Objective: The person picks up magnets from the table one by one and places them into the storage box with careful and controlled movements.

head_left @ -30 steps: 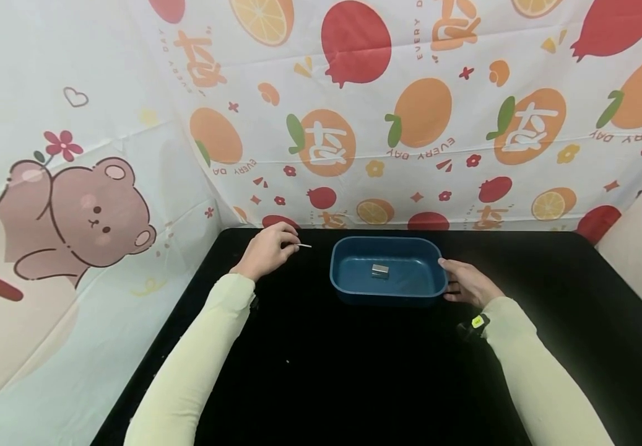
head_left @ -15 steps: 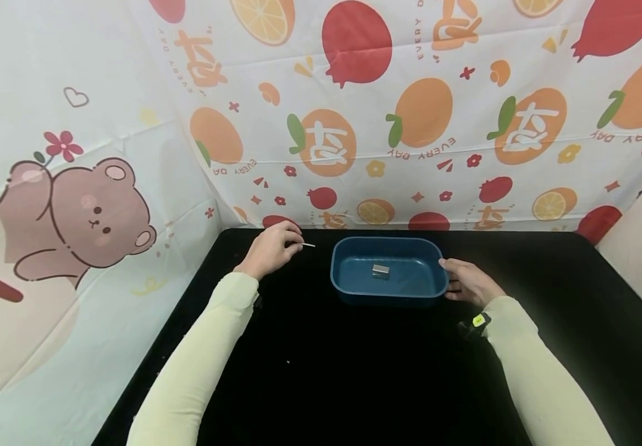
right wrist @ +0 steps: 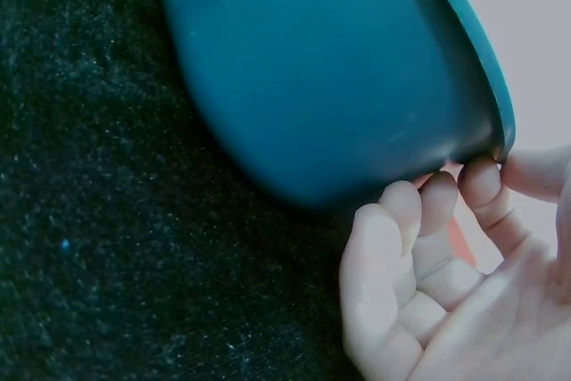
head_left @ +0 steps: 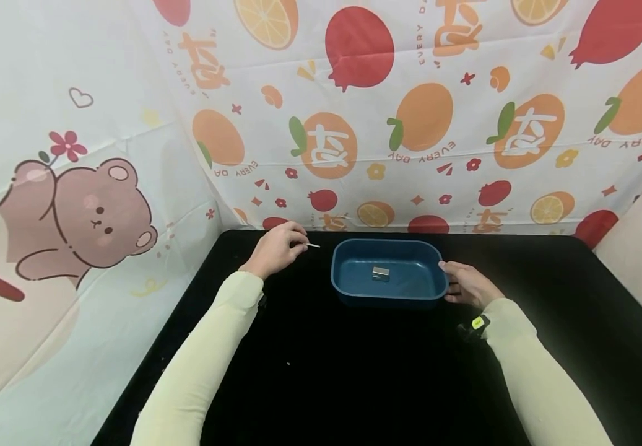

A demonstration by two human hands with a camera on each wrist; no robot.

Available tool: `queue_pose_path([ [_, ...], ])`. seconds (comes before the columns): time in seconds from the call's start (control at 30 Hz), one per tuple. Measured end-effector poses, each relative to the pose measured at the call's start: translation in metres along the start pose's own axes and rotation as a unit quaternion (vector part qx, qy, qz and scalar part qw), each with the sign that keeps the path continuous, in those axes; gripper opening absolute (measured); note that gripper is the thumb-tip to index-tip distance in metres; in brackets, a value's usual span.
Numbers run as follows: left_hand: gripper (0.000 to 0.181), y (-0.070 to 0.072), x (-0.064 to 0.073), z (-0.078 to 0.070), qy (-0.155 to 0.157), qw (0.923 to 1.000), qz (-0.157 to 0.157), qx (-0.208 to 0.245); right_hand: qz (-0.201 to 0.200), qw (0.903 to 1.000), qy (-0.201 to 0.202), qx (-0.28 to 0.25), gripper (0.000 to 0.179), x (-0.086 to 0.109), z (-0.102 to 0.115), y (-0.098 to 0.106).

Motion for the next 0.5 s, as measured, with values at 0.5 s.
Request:
queue_pose_path([
  [0.5,0.012,-0.0058,-0.0034,0.0009,-0.003,1.0,-0.002,0.004,-0.001,1.0,-0.001,-0.001,0.054,-0.002,-0.0022,0.0002],
])
Point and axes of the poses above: each hand's wrist, its own x-axis away from the middle knuckle, its own y-axis out of the back of the hand, z = x × y, the point moved 3 cm from there along -x, towards the middle knuckle, and after that the axes turned 14 degrees about x, right-handed, at the moved point
